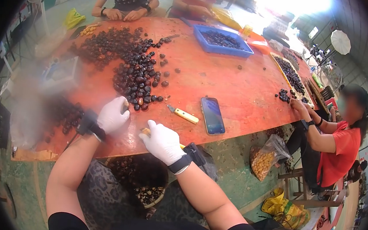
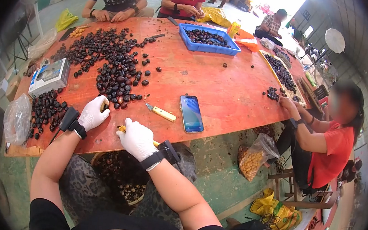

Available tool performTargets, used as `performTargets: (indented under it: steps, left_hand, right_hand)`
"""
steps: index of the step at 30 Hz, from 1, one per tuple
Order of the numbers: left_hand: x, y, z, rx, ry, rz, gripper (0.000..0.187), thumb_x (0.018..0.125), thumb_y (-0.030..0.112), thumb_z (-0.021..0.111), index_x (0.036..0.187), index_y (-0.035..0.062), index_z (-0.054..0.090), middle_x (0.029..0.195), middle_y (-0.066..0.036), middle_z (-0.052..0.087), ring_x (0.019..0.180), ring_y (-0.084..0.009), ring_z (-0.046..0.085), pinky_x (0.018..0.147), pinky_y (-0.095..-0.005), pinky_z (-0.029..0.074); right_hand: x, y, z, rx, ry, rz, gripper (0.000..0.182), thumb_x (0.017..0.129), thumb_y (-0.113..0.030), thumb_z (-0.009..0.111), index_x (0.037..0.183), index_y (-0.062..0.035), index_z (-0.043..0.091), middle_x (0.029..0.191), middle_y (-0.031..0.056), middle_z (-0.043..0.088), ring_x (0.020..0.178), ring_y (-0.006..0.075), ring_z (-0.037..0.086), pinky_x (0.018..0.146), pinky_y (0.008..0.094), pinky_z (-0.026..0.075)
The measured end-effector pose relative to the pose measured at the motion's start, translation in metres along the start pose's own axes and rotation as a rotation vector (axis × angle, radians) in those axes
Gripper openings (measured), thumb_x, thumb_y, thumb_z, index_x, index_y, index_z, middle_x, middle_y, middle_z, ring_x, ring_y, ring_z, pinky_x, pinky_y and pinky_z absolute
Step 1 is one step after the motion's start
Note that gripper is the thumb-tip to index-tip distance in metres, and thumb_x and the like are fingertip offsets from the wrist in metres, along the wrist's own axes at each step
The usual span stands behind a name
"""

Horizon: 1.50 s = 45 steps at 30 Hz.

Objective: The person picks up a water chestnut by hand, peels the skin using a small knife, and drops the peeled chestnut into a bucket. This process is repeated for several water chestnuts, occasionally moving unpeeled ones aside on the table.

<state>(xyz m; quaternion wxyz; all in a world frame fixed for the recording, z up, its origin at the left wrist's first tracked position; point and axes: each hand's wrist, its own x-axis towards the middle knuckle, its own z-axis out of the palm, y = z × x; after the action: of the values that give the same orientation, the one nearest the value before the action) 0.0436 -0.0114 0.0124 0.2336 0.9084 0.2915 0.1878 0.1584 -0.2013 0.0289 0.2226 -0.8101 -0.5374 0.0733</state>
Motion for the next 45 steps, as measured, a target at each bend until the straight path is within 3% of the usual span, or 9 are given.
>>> performTargets:
  steps: [10, 12, 14, 18, 24, 29, 33, 39, 45]
  left_hand:
    - [-0.005, 0.012, -0.009, -0.081, 0.015, 0.055, 0.017, 0.082, 0.01, 0.063, 0.096, 0.0024, 0.058, 0.094, -0.022, 0.061, 0.09, -0.0411, 0.061, 0.078, -0.0456, 0.049]
    - [-0.007, 0.005, -0.008, -0.178, 0.039, 0.116, 0.018, 0.082, 0.009, 0.062, 0.098, 0.0022, 0.06, 0.095, -0.021, 0.061, 0.091, -0.039, 0.062, 0.08, -0.0438, 0.05]
    - [-0.005, -0.006, -0.009, -0.233, -0.028, 0.123, 0.021, 0.081, 0.01, 0.063, 0.101, 0.0029, 0.064, 0.096, -0.02, 0.063, 0.092, -0.0362, 0.064, 0.082, -0.0413, 0.051]
    - [-0.01, -0.015, -0.013, -0.339, -0.149, 0.043, 0.028, 0.079, 0.002, 0.069, 0.106, 0.0056, 0.069, 0.1, -0.008, 0.067, 0.093, -0.0192, 0.065, 0.084, -0.0315, 0.052]
    - [-0.007, -0.015, -0.016, -0.321, -0.212, -0.029, 0.029, 0.076, -0.001, 0.075, 0.105, 0.0035, 0.069, 0.098, -0.007, 0.069, 0.087, -0.0151, 0.066, 0.083, -0.0291, 0.054]
    - [-0.01, -0.017, -0.015, -0.592, -0.308, -0.016, 0.03, 0.088, -0.003, 0.061, 0.117, 0.002, 0.067, 0.109, -0.003, 0.07, 0.097, -0.0109, 0.064, 0.088, -0.0288, 0.052]
    - [-0.009, -0.016, -0.01, -0.797, -0.323, -0.059, 0.029, 0.087, -0.004, 0.062, 0.114, 0.0027, 0.066, 0.106, -0.003, 0.069, 0.096, -0.0104, 0.064, 0.087, -0.028, 0.052]
    - [-0.01, -0.01, -0.016, -0.428, -0.276, -0.048, 0.02, 0.082, -0.005, 0.069, 0.1, 0.0025, 0.068, 0.093, -0.004, 0.07, 0.085, -0.0103, 0.063, 0.08, -0.0273, 0.053]
    - [-0.01, -0.016, -0.017, -0.506, -0.332, -0.118, 0.026, 0.075, -0.007, 0.073, 0.099, 0.002, 0.069, 0.092, -0.006, 0.069, 0.085, -0.0132, 0.065, 0.079, -0.0281, 0.054]
  right_hand:
    - [-0.001, 0.003, -0.001, 0.014, -0.022, -0.013, 0.036, 0.088, -0.038, 0.065, 0.107, -0.0097, 0.057, 0.087, 0.0183, 0.067, 0.081, 0.0383, 0.067, 0.071, 0.0489, 0.054]
    - [-0.003, 0.006, 0.0, 0.025, 0.077, -0.103, 0.035, 0.086, -0.035, 0.069, 0.098, -0.0056, 0.054, 0.083, 0.0163, 0.065, 0.075, 0.0352, 0.067, 0.064, 0.0471, 0.054]
    - [0.001, 0.006, 0.0, 0.045, 0.005, -0.04, 0.033, 0.087, -0.034, 0.067, 0.103, -0.0077, 0.055, 0.087, 0.0187, 0.067, 0.081, 0.0385, 0.067, 0.071, 0.0494, 0.053]
    - [0.003, 0.002, -0.005, 0.052, 0.023, -0.063, 0.026, 0.091, -0.03, 0.063, 0.1, -0.0069, 0.053, 0.089, 0.0193, 0.065, 0.08, 0.0379, 0.067, 0.069, 0.0486, 0.053]
    - [0.02, -0.01, 0.017, -0.231, 0.244, -0.233, 0.014, 0.089, -0.021, 0.059, 0.095, -0.0099, 0.053, 0.083, 0.0098, 0.059, 0.073, 0.028, 0.065, 0.058, 0.0419, 0.052]
    - [0.025, -0.007, 0.031, -0.222, 0.239, -0.25, 0.011, 0.087, -0.02, 0.059, 0.095, -0.0128, 0.056, 0.084, 0.0085, 0.058, 0.076, 0.0276, 0.064, 0.06, 0.0418, 0.051]
    - [0.022, -0.005, 0.029, -0.202, 0.248, -0.211, 0.014, 0.088, -0.024, 0.061, 0.095, -0.0134, 0.057, 0.084, 0.0081, 0.058, 0.078, 0.0275, 0.063, 0.06, 0.0418, 0.051]
    - [0.021, -0.008, 0.029, -0.198, 0.252, -0.181, 0.015, 0.089, -0.027, 0.063, 0.096, -0.0139, 0.06, 0.084, 0.0096, 0.058, 0.08, 0.0293, 0.062, 0.063, 0.0429, 0.051]
    - [0.022, -0.012, 0.03, -0.196, 0.24, -0.198, 0.014, 0.09, -0.026, 0.063, 0.096, -0.0141, 0.061, 0.083, 0.0096, 0.057, 0.081, 0.029, 0.061, 0.065, 0.0429, 0.051]
